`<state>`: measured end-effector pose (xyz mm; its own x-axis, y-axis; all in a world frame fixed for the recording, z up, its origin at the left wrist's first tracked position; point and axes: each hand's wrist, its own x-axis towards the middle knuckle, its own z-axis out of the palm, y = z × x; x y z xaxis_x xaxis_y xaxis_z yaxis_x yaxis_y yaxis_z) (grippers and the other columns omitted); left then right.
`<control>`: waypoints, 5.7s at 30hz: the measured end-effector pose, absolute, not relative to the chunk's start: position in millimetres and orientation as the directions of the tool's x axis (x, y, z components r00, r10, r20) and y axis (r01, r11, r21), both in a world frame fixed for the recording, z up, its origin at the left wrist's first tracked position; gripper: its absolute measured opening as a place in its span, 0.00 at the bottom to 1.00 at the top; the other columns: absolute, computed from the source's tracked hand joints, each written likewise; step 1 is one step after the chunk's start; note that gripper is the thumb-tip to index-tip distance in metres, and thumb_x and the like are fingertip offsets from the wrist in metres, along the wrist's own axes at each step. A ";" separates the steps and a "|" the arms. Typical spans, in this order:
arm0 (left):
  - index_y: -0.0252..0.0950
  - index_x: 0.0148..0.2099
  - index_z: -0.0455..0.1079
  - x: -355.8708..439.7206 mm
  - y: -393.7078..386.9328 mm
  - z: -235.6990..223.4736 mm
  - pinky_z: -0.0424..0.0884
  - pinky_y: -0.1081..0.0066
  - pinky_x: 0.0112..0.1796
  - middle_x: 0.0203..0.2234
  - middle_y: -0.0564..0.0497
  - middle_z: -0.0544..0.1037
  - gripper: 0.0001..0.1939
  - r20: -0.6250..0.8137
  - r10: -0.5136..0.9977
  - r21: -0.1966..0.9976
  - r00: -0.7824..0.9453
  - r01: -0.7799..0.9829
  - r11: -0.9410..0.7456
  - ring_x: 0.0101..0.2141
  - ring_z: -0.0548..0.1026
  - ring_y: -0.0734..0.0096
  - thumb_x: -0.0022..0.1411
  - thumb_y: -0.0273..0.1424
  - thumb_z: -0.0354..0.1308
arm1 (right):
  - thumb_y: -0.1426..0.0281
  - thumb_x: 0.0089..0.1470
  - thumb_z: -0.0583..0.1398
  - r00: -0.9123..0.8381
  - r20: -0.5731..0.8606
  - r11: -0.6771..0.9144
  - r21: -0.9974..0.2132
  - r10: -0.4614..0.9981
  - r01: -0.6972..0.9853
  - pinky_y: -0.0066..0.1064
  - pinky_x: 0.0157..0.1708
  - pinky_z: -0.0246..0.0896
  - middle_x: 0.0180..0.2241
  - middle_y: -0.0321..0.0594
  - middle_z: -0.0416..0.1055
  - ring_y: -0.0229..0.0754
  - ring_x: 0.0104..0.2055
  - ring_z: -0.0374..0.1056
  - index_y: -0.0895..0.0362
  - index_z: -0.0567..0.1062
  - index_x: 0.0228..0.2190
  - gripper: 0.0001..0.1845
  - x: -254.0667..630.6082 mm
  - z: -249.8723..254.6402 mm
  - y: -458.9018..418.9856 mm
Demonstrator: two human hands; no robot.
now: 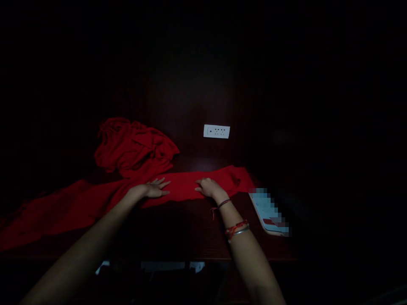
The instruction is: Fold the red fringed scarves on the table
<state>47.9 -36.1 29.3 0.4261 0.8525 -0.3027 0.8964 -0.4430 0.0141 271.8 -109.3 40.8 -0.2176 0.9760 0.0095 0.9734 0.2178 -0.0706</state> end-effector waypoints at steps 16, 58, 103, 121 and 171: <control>0.39 0.59 0.38 83.8 -60.3 14.7 0.44 0.60 0.50 0.56 0.49 0.40 0.32 -0.084 0.762 0.083 0.642 0.767 -0.636 0.55 0.40 0.62 0.56 0.48 0.34 | 0.57 0.51 0.46 0.237 0.233 -0.192 -0.198 0.943 0.961 0.30 0.44 0.50 0.50 0.49 0.55 0.44 0.50 0.53 0.61 0.53 0.51 0.30 314.1 52.8 -106.8; 0.31 0.46 0.65 78.8 -88.0 45.2 0.58 0.60 0.39 0.42 0.38 0.68 0.26 -0.115 0.965 -0.089 0.237 0.965 -0.248 0.42 0.66 0.55 0.58 0.43 0.35 | 0.65 0.49 0.51 0.021 0.075 -0.018 -0.041 0.997 0.999 0.35 0.44 0.49 0.43 0.40 0.63 0.41 0.46 0.57 0.51 0.67 0.40 0.15 298.7 52.2 -111.2; 0.36 0.59 0.34 50.6 -55.1 39.4 0.47 0.59 0.49 0.56 0.42 0.32 0.41 -0.387 0.789 0.105 0.477 0.873 -0.476 0.54 0.40 0.55 0.49 0.52 0.41 | 0.57 0.46 0.51 0.360 0.241 -0.304 -0.240 0.901 0.922 0.36 0.37 0.54 0.48 0.49 0.54 0.48 0.46 0.55 0.55 0.55 0.50 0.30 338.7 53.1 -115.4; 0.38 0.59 0.35 64.1 -42.5 6.8 0.40 0.60 0.50 0.56 0.44 0.34 0.36 -0.142 0.686 0.158 0.714 0.700 -0.696 0.54 0.33 0.59 0.54 0.52 0.34 | 0.70 0.47 0.52 0.282 0.374 -0.273 -0.078 0.883 0.959 0.42 0.42 0.48 0.45 0.47 0.58 0.49 0.46 0.53 0.55 0.67 0.41 0.17 324.9 64.5 -125.8; 0.37 0.34 0.62 56.1 -71.1 45.3 0.61 0.75 0.31 0.32 0.51 0.67 0.08 0.261 0.512 -0.051 0.819 0.541 -0.839 0.33 0.66 0.70 0.51 0.24 0.45 | 0.75 0.51 0.46 -0.179 0.266 0.135 0.175 0.947 0.975 0.27 0.30 0.54 0.33 0.44 0.69 0.42 0.35 0.64 0.57 0.68 0.34 0.12 240.3 40.8 -140.6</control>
